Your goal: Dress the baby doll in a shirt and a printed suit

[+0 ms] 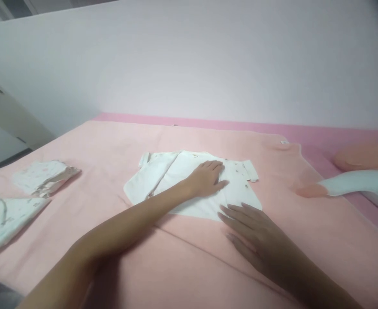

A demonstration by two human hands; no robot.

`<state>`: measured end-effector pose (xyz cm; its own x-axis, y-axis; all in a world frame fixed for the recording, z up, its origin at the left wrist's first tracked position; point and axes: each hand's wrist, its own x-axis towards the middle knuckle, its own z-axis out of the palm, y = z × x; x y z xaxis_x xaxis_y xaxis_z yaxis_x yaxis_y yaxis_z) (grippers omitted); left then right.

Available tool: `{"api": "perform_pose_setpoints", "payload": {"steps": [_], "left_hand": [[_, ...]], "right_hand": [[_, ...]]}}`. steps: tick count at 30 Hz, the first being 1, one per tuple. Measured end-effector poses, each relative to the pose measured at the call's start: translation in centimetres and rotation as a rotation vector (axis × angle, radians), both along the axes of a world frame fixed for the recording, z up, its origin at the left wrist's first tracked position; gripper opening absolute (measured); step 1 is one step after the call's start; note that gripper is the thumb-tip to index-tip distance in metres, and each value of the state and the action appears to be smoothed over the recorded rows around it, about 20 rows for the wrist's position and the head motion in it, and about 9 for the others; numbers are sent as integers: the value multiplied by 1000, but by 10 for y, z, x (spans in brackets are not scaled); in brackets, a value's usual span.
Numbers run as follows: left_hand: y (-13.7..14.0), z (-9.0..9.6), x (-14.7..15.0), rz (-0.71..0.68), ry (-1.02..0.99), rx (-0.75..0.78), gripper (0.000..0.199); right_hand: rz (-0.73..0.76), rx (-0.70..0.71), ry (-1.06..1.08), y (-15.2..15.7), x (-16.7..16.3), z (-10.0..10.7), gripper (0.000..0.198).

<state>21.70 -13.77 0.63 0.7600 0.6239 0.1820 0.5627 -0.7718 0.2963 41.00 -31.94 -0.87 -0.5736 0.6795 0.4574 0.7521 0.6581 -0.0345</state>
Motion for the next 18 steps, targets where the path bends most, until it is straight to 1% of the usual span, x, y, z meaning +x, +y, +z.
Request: {"api": "perform_pose_setpoints", "payload": {"steps": [2,4,11,15,18], "left_hand": [[-5,-2,-5,-2,67,-70,68],[-4,-4,-7,1,102,-96,65],[12,-8,-4,-21,130,-91,61],[15,-10,-2,-2,128,-54,62],[13,-7,-4,-25,128,-40,62]], "right_hand": [[10,13,7,0,0,1,43],[18,22,9,1,-1,2,42],[11,22,12,0,-3,3,38],[-4,6,19,0,-4,3,38],[11,-5,27,1,-4,4,38]]}}
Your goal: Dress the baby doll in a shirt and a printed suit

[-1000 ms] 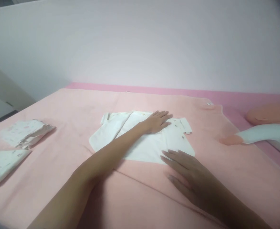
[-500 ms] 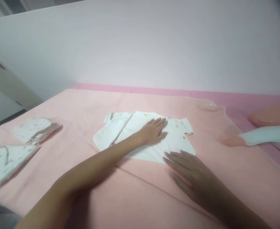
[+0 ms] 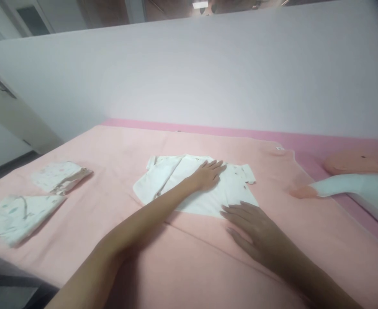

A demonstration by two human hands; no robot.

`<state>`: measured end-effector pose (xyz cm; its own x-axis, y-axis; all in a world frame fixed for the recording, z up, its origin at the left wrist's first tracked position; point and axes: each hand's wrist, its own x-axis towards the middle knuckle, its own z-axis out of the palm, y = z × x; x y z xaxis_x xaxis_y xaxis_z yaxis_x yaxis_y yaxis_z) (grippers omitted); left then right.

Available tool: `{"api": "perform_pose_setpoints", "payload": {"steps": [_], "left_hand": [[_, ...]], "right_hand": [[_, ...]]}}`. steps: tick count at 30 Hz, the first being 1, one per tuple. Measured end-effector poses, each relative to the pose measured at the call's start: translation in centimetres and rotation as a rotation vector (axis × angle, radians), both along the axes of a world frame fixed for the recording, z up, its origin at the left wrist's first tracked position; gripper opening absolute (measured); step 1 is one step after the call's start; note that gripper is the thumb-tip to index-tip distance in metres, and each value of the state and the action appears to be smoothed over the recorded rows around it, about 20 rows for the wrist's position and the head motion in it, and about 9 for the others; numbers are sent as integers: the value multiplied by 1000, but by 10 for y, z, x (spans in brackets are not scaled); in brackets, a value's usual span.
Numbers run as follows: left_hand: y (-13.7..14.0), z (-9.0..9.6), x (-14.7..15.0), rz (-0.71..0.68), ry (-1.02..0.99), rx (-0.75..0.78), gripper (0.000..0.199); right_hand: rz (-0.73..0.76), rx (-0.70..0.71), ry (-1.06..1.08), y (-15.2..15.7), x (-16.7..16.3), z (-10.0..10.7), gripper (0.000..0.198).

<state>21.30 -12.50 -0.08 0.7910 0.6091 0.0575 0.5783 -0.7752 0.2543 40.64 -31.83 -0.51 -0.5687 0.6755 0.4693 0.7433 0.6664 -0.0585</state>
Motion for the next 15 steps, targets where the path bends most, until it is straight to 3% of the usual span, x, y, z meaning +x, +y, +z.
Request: {"api": "perform_pose_setpoints", "payload": {"steps": [4,8,12,15], "left_hand": [[-6,13,-26,42,-90,78,58],[-3,22,-79,205,-125,159,59],[10,16,-124,310,-55,129,66],[17,8,-135,329,8,88,71]], "right_hand": [[10,-2,35,6,0,2,42],[-81,-54,128,29,-3,9,43],[-205,-221,172,82,-12,16,51],[-252,-295,114,131,-22,12,65]]}}
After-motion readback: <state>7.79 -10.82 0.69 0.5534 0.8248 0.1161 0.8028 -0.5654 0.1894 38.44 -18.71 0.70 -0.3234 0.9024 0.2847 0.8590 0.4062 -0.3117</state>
